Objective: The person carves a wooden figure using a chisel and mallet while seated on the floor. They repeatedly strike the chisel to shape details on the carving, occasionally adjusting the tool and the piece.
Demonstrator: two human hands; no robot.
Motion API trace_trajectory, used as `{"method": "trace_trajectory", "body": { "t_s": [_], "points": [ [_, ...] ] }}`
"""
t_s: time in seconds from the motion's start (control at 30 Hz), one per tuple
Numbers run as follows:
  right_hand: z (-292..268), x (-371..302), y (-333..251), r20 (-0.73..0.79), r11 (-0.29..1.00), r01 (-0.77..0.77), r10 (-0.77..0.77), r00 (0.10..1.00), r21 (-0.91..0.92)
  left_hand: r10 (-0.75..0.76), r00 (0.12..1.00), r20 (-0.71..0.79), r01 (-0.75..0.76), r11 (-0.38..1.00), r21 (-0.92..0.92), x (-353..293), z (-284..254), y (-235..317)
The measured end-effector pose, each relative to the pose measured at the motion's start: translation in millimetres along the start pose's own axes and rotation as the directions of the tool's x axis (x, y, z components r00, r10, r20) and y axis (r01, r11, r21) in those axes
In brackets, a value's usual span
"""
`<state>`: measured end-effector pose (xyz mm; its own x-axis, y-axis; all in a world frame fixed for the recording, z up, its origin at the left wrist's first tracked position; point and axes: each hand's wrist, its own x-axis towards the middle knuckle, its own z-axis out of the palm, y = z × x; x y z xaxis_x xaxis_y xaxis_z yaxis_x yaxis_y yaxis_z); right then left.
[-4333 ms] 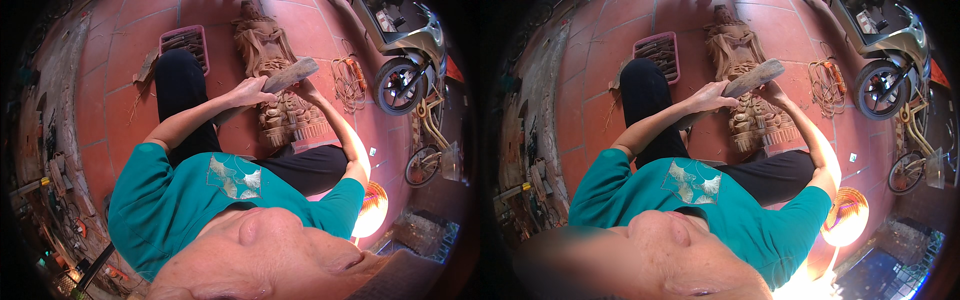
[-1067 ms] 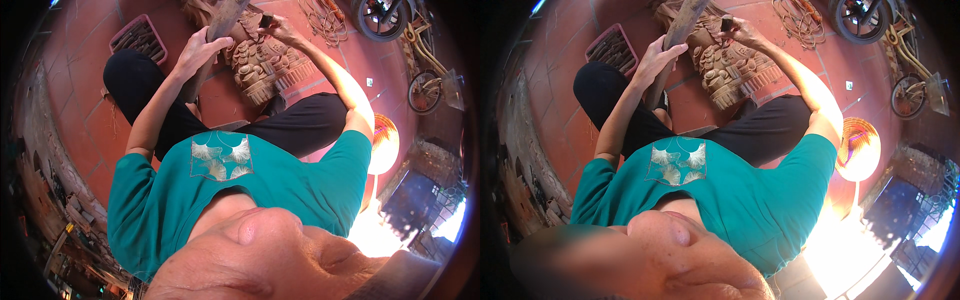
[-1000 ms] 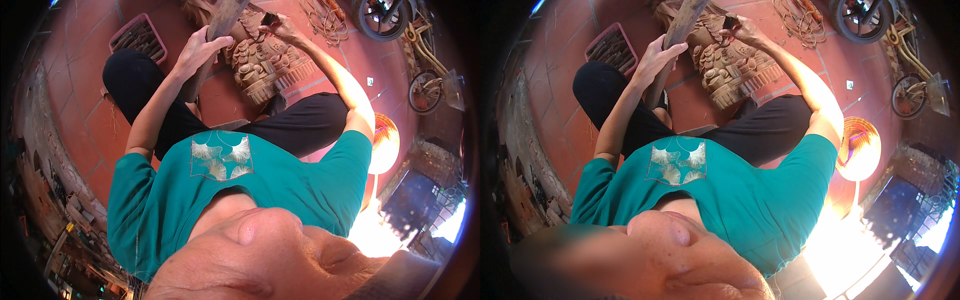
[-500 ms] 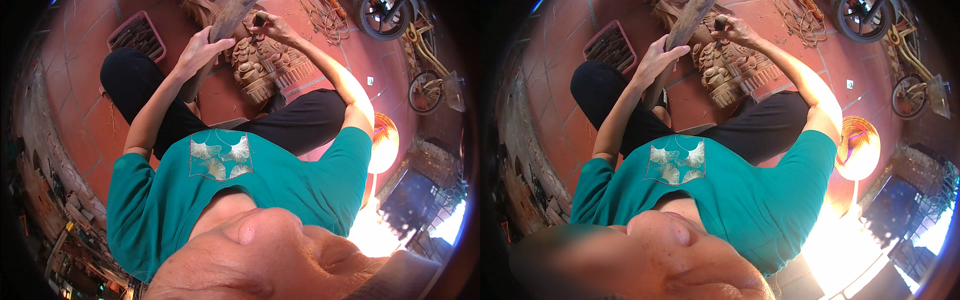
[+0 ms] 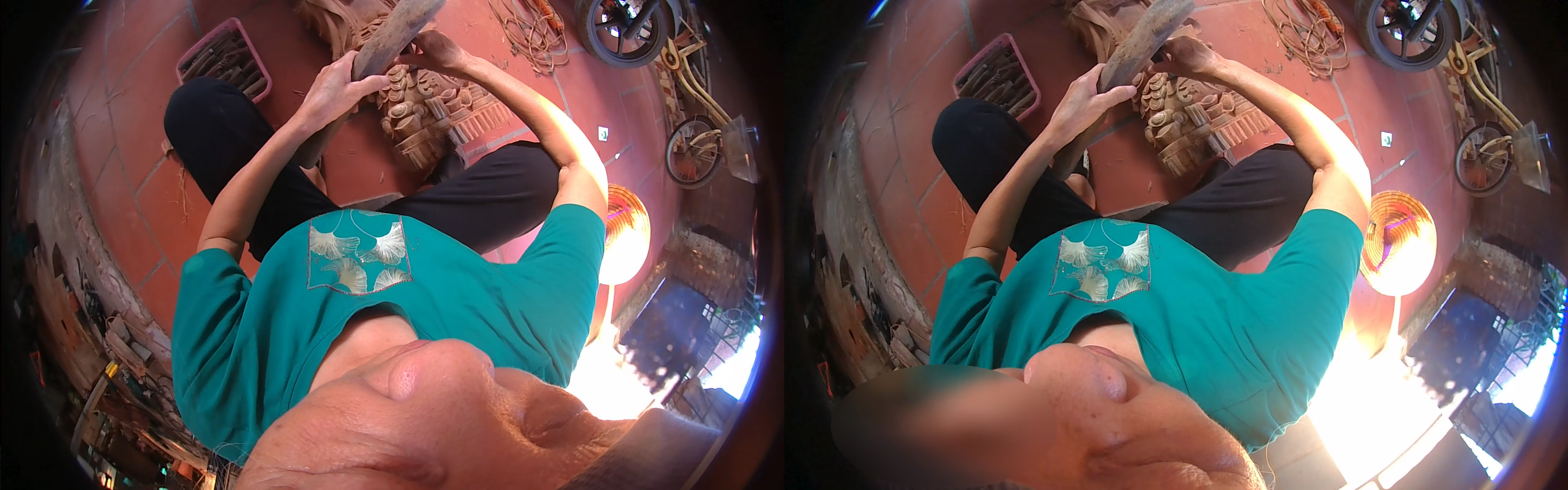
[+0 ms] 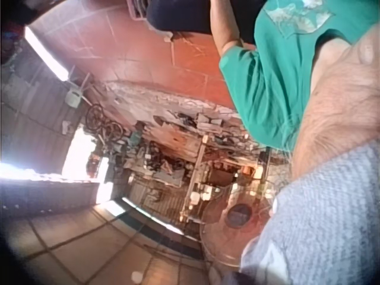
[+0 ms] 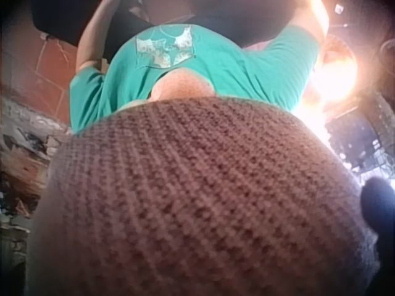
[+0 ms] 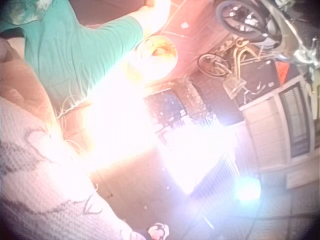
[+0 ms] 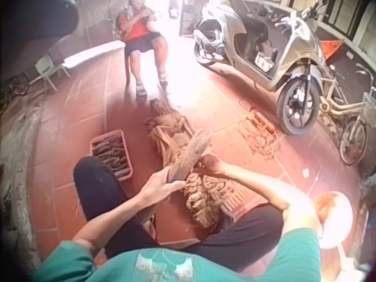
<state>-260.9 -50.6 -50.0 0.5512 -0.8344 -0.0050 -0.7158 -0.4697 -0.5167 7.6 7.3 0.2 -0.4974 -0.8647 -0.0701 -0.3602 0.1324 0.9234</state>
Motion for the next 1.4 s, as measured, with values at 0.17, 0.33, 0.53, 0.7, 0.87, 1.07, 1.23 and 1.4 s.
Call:
{"method": "trace_trajectory", "body": {
  "t_s": [0.17,0.33,0.53,0.7,0.87,1.07,1.23,1.4],
  "points": [
    [0,1,9,-0.048,0.998,0.053,-0.054,0.997,-0.022,0.048,0.995,-0.087,-0.05,0.999,-0.019,-5,2,13],
    [11,3,37,-0.121,0.984,0.12,-0.136,0.983,-0.134,0.139,0.987,-0.084,-0.126,0.982,0.141,12,16,-27],
    [5,0,7,-0.058,0.996,0.001,0.004,0.998,0.091,-0.046,0.996,0.073,0.037,0.992,0.118,-3,0,-2],
    [-5,-2,-3,0.015,0.99,-0.045,0.044,0.999,0.132,0.013,0.999,0.052,-0.018,0.996,0.091,-1,0,-10],
    [-10,-7,-8,0.104,0.973,-0.211,0.201,0.974,0.093,0.012,1.0,0.024,-0.01,0.997,-0.071,-4,-3,2],
    [-14,-10,-12,0.058,0.984,-0.14,0.134,0.989,0.111,0.014,1.0,0.023,-0.01,0.985,-0.173,-7,-5,11],
    [-18,-11,-19,0.062,0.98,-0.156,0.149,0.987,0.12,0.005,1.0,0.022,-0.001,0.988,-0.155,-7,-6,10],
    [-23,-16,-16,0.023,0.98,-0.164,0.162,0.987,0.114,0.015,1.0,0.024,-0.011,0.989,-0.151,-6,-6,9]
  ]
}}
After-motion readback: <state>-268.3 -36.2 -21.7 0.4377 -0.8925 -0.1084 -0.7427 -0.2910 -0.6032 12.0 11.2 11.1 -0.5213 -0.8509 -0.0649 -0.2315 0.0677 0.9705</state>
